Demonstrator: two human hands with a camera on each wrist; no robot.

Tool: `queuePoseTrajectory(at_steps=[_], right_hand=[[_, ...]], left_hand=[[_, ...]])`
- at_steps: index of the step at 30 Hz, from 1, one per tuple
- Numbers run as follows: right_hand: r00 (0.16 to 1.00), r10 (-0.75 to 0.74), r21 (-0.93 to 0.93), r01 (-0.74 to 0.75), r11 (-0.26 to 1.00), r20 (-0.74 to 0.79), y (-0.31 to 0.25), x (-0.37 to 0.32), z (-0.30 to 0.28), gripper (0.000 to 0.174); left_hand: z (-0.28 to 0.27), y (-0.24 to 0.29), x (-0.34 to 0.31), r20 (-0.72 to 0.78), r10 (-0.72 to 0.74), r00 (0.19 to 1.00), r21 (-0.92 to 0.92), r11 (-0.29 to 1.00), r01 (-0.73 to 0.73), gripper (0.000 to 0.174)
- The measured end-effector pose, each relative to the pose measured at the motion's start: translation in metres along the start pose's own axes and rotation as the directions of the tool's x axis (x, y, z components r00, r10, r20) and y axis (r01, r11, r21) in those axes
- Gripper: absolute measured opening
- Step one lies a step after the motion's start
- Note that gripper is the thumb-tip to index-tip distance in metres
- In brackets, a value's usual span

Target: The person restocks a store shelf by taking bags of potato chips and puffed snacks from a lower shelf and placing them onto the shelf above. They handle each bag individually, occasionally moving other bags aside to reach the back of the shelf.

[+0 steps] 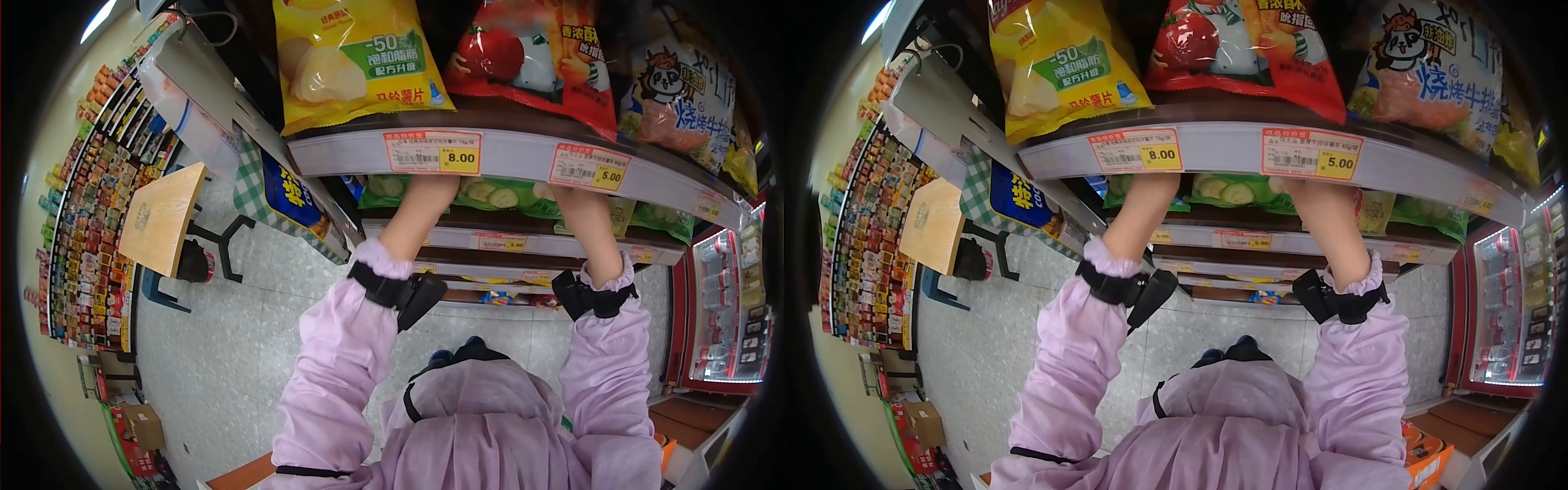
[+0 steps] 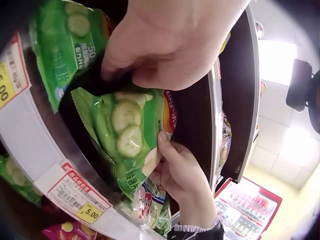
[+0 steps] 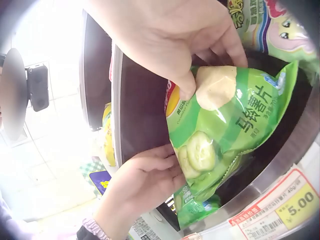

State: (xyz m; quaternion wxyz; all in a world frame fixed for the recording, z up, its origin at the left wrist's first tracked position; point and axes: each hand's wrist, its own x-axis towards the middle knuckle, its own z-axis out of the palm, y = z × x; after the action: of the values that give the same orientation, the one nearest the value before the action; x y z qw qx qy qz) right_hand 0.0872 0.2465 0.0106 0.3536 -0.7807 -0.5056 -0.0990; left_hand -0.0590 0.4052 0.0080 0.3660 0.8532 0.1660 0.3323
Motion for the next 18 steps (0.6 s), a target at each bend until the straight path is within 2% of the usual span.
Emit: queuePoseTrajectory(at_steps=[2, 6, 9, 11, 12, 14, 15, 17, 18], right_hand=[[1.0, 0.02, -0.13, -0.019, 0.991, 0.007, 0.0, -0.001, -0.002, 0.022], [0.997, -0.034, -0.055, 0.03, 0.998, -0.063, 0.01, -0.004, -0.002, 0.021], [0.997, -0.068, -0.069, 0.065, 0.995, -0.042, 0.011, -0.006, -0.005, 0.018], [0.997, 0.079, -0.02, -0.079, 0.997, -0.01, 0.003, -0.005, -0.008, 0.022], [0.996, 0.086, -0.021, -0.086, 0.996, -0.01, 0.007, -0.007, -0.007, 0.022], [0.999, -0.036, 0.119, 0.037, 0.992, -0.012, 0.016, -0.01, -0.002, 0.014], [0.999, -0.034, 0.119, 0.035, 0.992, -0.012, 0.017, -0.009, -0.001, 0.014], [0.992, -0.121, -0.063, 0.119, 0.991, -0.021, 0.014, -0.006, -0.001, 0.013], [0.993, -0.12, -0.062, 0.119, 0.991, -0.021, 0.01, -0.005, -0.002, 0.013]], left_hand=[[0.005, -0.008, 0.011, 0.009, 0.0, 1.0, 0.022, 1.0, 0.0, 0.024], [0.018, -0.026, 0.036, 0.034, 0.003, 0.999, 0.058, 0.998, -0.005, 0.023], [0.003, -0.038, 0.007, 0.062, 0.006, 0.998, 0.085, 0.996, -0.012, 0.023], [-0.003, -0.047, 0.0, 0.084, 0.006, 0.996, 0.108, 0.994, -0.016, 0.023], [0.001, -0.05, 0.001, 0.096, 0.005, 0.995, 0.12, 0.993, -0.017, 0.023], [0.004, -0.057, -0.003, 0.116, 0.001, 0.993, 0.145, 0.989, -0.018, 0.023], [0.006, -0.06, -0.001, 0.123, -0.002, 0.992, 0.159, 0.987, -0.018, 0.023], [0.014, -0.064, -0.003, 0.134, -0.007, 0.991, 0.188, 0.982, -0.019, 0.023], [0.017, -0.067, 0.001, 0.14, -0.009, 0.99, 0.202, 0.979, -0.02, 0.023]])
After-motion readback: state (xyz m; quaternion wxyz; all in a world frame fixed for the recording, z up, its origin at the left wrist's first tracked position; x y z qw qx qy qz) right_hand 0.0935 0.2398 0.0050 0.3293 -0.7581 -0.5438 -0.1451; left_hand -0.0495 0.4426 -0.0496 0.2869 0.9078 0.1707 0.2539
